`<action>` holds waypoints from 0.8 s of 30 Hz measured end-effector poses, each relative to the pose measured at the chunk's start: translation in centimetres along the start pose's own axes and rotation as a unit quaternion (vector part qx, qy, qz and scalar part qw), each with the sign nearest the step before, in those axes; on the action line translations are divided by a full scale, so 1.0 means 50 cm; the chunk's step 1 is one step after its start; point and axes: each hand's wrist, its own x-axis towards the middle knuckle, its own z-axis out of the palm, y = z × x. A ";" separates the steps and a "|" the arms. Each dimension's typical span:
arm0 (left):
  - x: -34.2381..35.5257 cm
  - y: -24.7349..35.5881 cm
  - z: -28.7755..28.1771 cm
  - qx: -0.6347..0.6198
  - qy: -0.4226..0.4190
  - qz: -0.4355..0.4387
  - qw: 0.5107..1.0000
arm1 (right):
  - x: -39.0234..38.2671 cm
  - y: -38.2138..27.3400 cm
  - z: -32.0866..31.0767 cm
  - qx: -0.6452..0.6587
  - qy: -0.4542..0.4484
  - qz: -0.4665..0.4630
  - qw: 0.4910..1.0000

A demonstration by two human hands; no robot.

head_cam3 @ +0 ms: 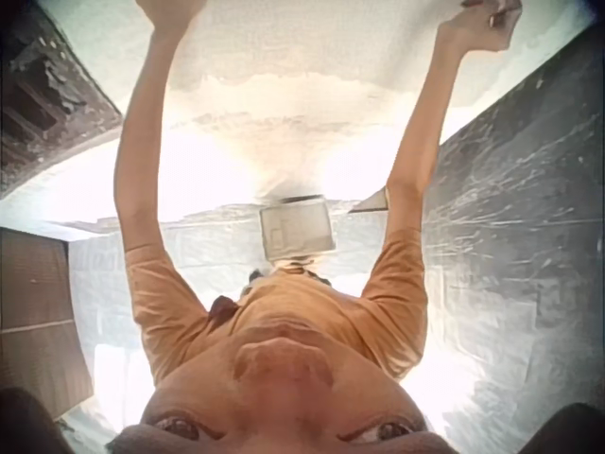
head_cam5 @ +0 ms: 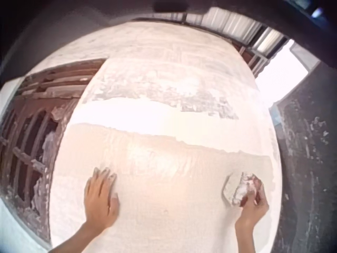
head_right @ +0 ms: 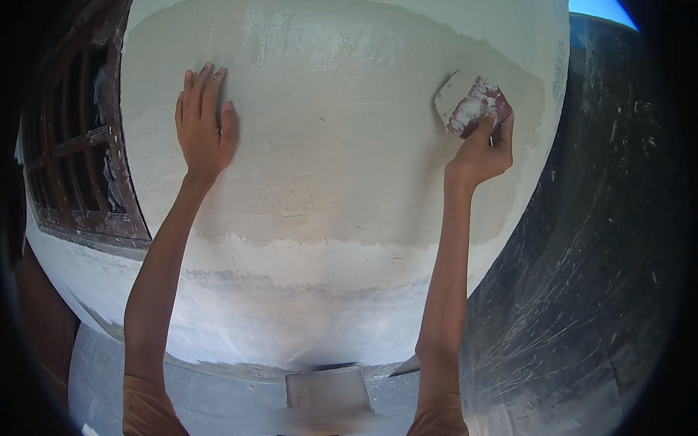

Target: The person applies wall putty to a wall around a window frame using a putty knife, patching areas with the filler.

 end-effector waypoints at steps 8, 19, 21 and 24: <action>-0.005 -0.029 0.000 -0.009 0.039 0.010 0.999 | -0.118 0.002 0.110 -0.051 -0.128 0.036 0.990; -0.005 -0.027 0.000 -0.006 0.029 0.012 0.999 | -0.140 -0.016 0.109 -0.051 -0.193 -0.007 0.980; -0.005 -0.024 0.000 -0.006 0.037 0.017 0.999 | -0.116 0.003 0.092 -0.065 -0.178 0.032 0.981; -0.011 -0.025 -0.005 0.010 0.030 0.003 1.000 | -0.024 0.050 -0.008 -0.047 -0.063 0.080 0.994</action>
